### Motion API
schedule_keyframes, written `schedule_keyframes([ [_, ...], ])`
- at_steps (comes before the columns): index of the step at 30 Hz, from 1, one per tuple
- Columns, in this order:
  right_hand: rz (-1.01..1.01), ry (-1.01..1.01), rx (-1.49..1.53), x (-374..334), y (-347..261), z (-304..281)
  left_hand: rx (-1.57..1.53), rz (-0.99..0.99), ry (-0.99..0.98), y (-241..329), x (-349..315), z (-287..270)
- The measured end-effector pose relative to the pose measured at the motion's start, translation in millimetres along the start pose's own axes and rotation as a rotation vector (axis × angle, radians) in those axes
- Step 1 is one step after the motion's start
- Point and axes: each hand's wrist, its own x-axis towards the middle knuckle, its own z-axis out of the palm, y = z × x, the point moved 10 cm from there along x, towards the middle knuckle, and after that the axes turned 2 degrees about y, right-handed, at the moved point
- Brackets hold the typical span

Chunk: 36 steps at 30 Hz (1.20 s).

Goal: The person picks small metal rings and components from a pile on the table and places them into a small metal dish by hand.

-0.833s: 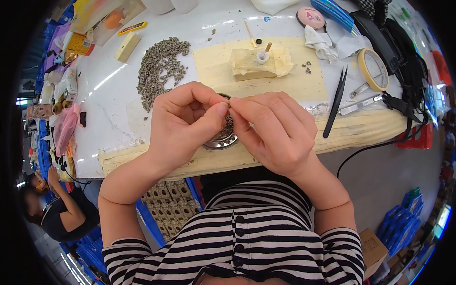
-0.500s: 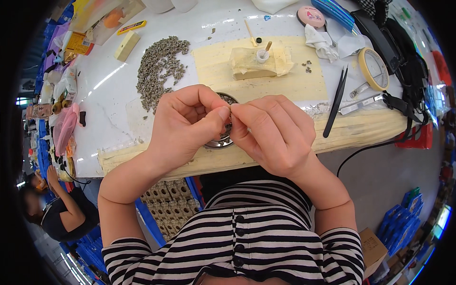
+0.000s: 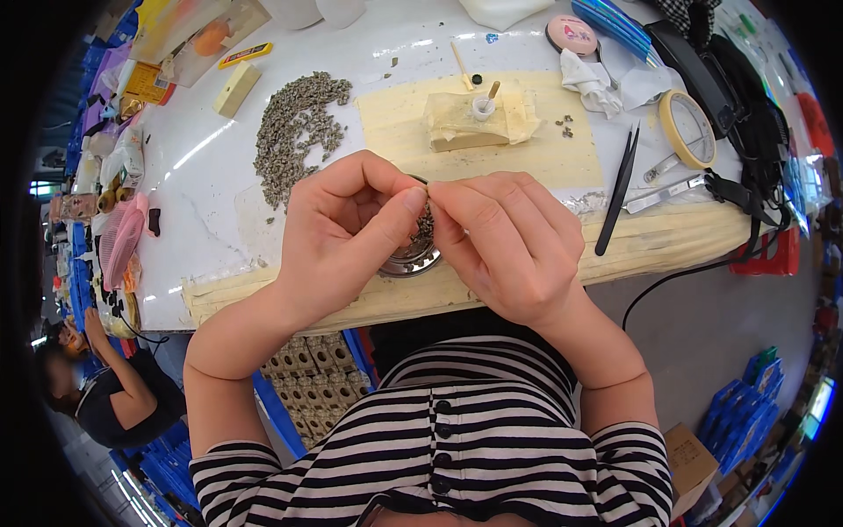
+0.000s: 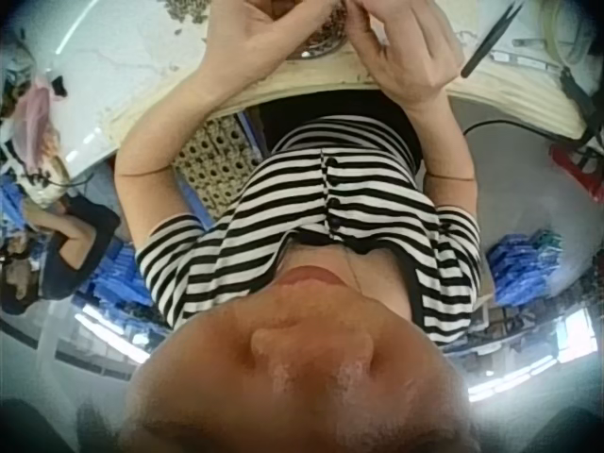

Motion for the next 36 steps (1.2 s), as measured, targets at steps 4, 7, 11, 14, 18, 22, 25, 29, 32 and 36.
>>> schedule_keyframes([
  [4,-0.008,0.005,-0.015,0,-2,-2,-0.001,-0.072,-0.012,-2,0,2],
  [7,-0.013,0.01,-0.018,-1,-2,-1,-0.011,-0.089,-0.019,-2,0,1],
  [11,0.01,0.01,0.007,2,-1,-1,0.17,0.174,0.023,18,-1,-1],
  [14,0.04,-0.002,0.027,2,2,1,0.443,0.419,0.057,38,-5,2],
  [18,0.109,-0.036,0.078,2,6,1,0.724,0.722,0.096,60,-16,12],
  [22,0.134,-0.04,0.119,2,10,1,0.772,0.813,0.117,63,-20,15],
  [25,0.116,-0.015,0.083,3,9,-2,0.507,0.558,0.073,49,-7,5],
  [29,0.073,0.008,0.051,3,5,-1,0.096,0.069,0.001,11,5,-3],
  [32,0.05,-0.005,0.051,4,1,0,0.251,0.275,-0.01,24,4,-2],
  [36,0.054,-0.027,0.064,2,2,2,0.448,0.389,-0.051,38,0,3],
])
